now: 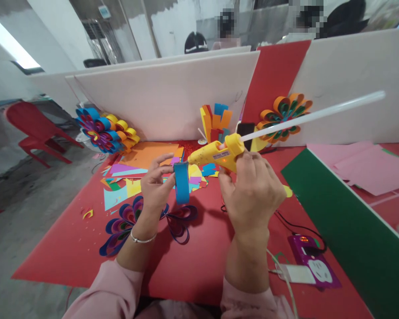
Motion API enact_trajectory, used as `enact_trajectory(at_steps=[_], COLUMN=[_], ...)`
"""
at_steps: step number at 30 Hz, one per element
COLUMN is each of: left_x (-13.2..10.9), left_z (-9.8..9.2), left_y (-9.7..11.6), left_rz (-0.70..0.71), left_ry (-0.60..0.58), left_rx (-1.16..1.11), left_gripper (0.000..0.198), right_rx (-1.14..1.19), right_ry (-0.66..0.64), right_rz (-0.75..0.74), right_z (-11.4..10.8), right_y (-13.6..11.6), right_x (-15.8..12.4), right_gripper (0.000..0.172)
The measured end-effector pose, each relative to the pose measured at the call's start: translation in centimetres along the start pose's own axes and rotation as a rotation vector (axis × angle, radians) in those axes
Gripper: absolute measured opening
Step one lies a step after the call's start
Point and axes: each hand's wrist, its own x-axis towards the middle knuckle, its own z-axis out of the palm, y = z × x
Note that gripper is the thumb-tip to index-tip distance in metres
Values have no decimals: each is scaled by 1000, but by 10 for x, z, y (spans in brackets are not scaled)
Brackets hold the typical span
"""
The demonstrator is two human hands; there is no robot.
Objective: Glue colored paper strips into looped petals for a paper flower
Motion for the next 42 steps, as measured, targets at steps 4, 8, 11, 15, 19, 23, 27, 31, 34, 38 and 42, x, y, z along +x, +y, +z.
enact_trajectory(at_steps=[4, 8, 11, 15, 19, 23, 27, 31, 34, 38, 42], left_x=[1, 1, 1, 1, 2, 3, 2, 1, 1, 0, 0], left_z=[0, -1, 0, -1, -2, -2, -2, -2, -2, -2, -1], left_y=[2, 2, 2, 3, 4, 3, 3, 3, 1, 0, 0], left_rz=[5, 1, -14, -22, -12, 1, -8, -16, -21, -42, -16], left_ry=[4, 6, 10, 1, 4, 0, 1, 4, 9, 4, 20], left_rx=[9, 11, 16, 18, 30, 19, 2, 6, -3, -4, 37], left_gripper=[6, 7, 8, 7, 8, 7, 9, 10, 9, 7, 6], right_rx=[4, 15, 33, 46, 27, 30, 24, 32, 41, 20, 22], right_ry=[25, 3, -26, -44, -48, -24, -23, -41, -37, -10, 21], right_rz=[-7, 19, 47, 67, 66, 65, 70, 57, 49, 56, 46], right_z=[-1, -1, -1, 0, -1, -1, -3, -6, -7, -5, -4], right_y=[0, 1, 1, 2, 3, 3, 1, 0, 1, 2, 0], right_x=[1, 0, 0, -1, 0, 1, 2, 4, 4, 3, 2], right_gripper=[14, 14, 17, 18, 16, 14, 13, 9, 10, 11, 9])
